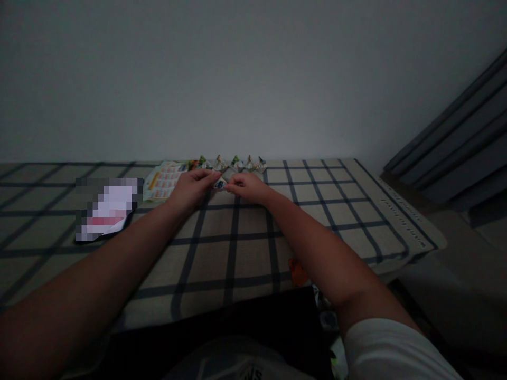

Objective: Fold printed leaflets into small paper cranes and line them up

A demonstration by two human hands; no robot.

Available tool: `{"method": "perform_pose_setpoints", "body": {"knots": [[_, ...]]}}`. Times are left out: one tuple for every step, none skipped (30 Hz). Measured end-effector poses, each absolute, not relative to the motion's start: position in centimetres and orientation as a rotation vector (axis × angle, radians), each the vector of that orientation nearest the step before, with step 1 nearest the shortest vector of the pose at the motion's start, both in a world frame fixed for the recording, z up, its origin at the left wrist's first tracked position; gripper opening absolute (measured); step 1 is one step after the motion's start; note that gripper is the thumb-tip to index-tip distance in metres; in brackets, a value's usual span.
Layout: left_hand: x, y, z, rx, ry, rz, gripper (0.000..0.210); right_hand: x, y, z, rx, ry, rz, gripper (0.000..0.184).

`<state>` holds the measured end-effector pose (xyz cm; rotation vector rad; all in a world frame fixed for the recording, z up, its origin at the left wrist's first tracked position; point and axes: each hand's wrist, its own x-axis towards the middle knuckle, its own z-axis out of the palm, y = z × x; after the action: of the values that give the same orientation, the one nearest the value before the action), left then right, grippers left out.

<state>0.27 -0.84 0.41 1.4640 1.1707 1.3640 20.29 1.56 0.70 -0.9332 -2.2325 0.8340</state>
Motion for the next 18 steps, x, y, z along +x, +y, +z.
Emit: {"method": "perform_pose_setpoints", "body": {"knots": [[0.2, -0.8, 0.5, 1.481, 1.175, 1.371, 0.04, 20.3, 1.6, 0.7, -0.934, -2.23, 0.834, 0.035], [0.1, -0.9, 0.5, 1.492, 1.175, 1.373, 0.038, 20.3, 1.5, 0.6, -0.931, -2.227, 0.835, 0.036], [0.1, -0.9, 0.6, 1.497, 1.17, 1.376, 0.036, 20.3, 1.5, 0.6, -0.925, -2.226, 0.837, 0.037], [0.1, -1.0, 0.7, 1.499, 1.164, 1.375, 0.035, 20.3, 1.6, 0.6, -0.916, -2.226, 0.839, 0.037], [0.2, -1.1, 0.8, 1.498, 1.163, 1.375, 0.035, 20.3, 1.6, 0.5, -0.905, -2.227, 0.841, 0.038], [0.2, -1.2, 0.9, 1.494, 1.166, 1.373, 0.036, 20.4, 1.6, 0.5, -0.896, -2.226, 0.842, 0.038], [0.3, -1.3, 1.0, 1.485, 1.171, 1.371, 0.038, 20.4, 1.7, 0.4, -0.889, -2.225, 0.841, 0.039], [0.4, -1.4, 1.1, 1.474, 1.175, 1.366, 0.039, 20.4, 1.7, 0.4, -0.884, -2.22, 0.839, 0.04], [0.4, -1.5, 1.2, 1.465, 1.176, 1.36, 0.041, 20.4, 1.8, 0.3, -0.881, -2.216, 0.839, 0.041], [0.5, -1.5, 1.2, 1.462, 1.175, 1.357, 0.042, 20.4, 1.8, 0.2, -0.876, -2.209, 0.843, 0.041], [0.5, -1.5, 1.2, 1.466, 1.172, 1.357, 0.042, 20.4, 1.8, 0.2, -0.87, -2.204, 0.854, 0.041], [0.5, -1.4, 1.1, 1.472, 1.169, 1.362, 0.041, 20.4, 1.9, 0.2, -0.866, -2.201, 0.865, 0.04], [0.4, -1.2, 1.0, 1.472, 1.166, 1.37, 0.039, 20.3, 1.8, 0.2, -0.863, -2.2, 0.875, 0.04], [0.4, -1.0, 0.8, 1.46, 1.166, 1.382, 0.037, 20.3, 1.8, 0.2, -0.861, -2.202, 0.882, 0.039], [0.4, -0.8, 0.7, 1.426, 1.16, 1.395, 0.034, 20.3, 1.8, 0.3, -0.861, -2.204, 0.885, 0.038], [0.4, -0.6, 0.5, 1.376, 1.148, 1.406, 0.032, 20.3, 1.7, 0.4, -0.862, -2.208, 0.885, 0.038], [0.4, -0.5, 0.3, 1.329, 1.138, 1.42, 0.03, 20.3, 1.7, 0.4, -0.862, -2.212, 0.884, 0.038], [0.4, -0.4, 0.2, 1.3, 1.132, 1.426, 0.028, 20.3, 1.6, 0.5, -0.862, -2.215, 0.885, 0.039]]}}
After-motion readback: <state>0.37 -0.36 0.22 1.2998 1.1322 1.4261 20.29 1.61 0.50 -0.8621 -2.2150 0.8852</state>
